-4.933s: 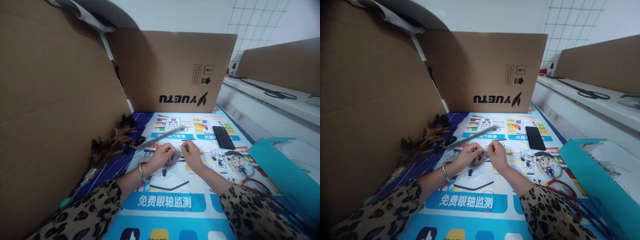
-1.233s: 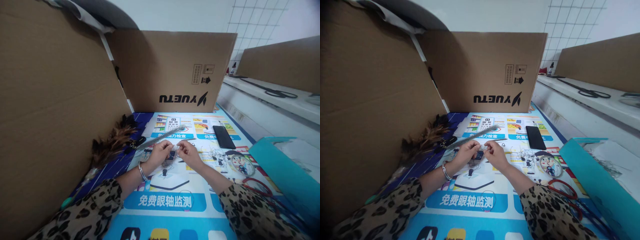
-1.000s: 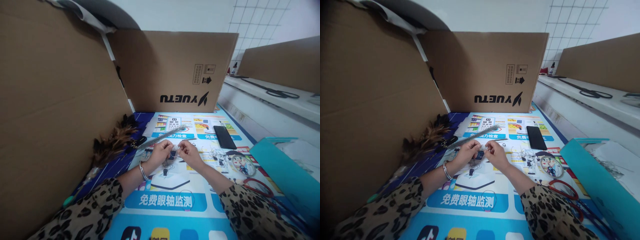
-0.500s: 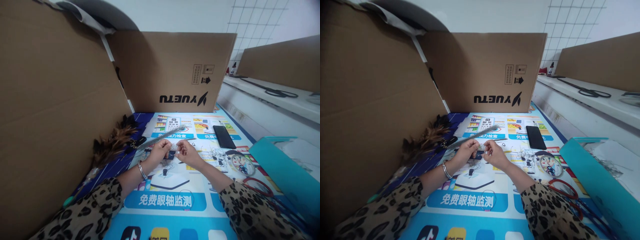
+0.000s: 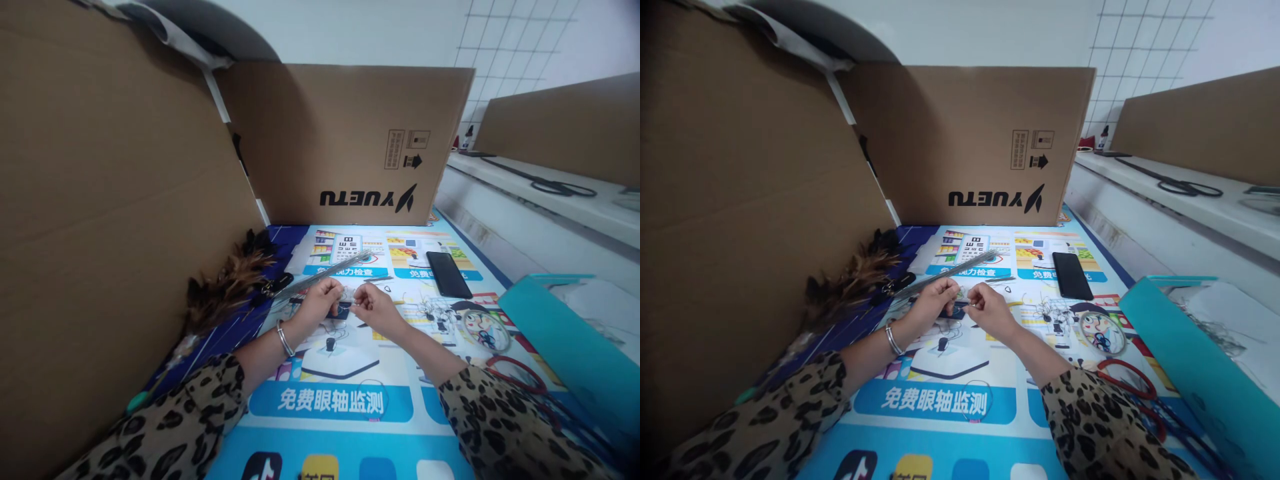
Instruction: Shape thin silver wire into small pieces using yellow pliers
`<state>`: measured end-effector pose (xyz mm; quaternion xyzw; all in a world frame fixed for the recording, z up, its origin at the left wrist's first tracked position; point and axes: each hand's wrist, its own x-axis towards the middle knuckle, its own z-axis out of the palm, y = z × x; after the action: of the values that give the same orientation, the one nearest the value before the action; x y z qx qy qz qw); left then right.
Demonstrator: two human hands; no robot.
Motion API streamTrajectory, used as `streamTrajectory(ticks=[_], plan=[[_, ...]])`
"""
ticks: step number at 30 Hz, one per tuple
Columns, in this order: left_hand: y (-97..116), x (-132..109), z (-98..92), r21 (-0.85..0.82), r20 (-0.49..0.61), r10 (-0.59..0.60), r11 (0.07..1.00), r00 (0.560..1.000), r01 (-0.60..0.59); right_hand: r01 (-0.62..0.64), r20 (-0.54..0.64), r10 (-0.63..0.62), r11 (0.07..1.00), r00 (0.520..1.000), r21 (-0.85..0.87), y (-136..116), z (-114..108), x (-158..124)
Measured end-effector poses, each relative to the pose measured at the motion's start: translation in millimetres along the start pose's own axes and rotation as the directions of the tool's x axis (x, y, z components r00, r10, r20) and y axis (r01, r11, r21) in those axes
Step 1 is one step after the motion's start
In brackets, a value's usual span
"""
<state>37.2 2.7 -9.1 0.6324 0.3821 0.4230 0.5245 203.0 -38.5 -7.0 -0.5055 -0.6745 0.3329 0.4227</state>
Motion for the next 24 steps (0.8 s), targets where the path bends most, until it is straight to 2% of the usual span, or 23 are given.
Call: streamTrajectory(ticks=[7,13,24], plan=[[3.5,-1.0,-0.3,0.008,-0.048,0.009,1.000,0.999,-0.009,0.014,-0.069,-0.015,1.000,0.998,-0.011,-1.5,0.0,0.2],[6.6,-2.0,0.2,0.008,-0.033,0.008,1.000,0.999,-0.008,0.010,-0.024,-0.011,1.000,1.000,-0.017,-3.8,-0.1,0.0],[3.2,-1.5,-0.2,0.026,-0.006,0.002,1.000,1.000,-0.002,-0.013,-0.015,0.013,0.999,1.000,-0.031,-5.1,-1.7,-1.4]])
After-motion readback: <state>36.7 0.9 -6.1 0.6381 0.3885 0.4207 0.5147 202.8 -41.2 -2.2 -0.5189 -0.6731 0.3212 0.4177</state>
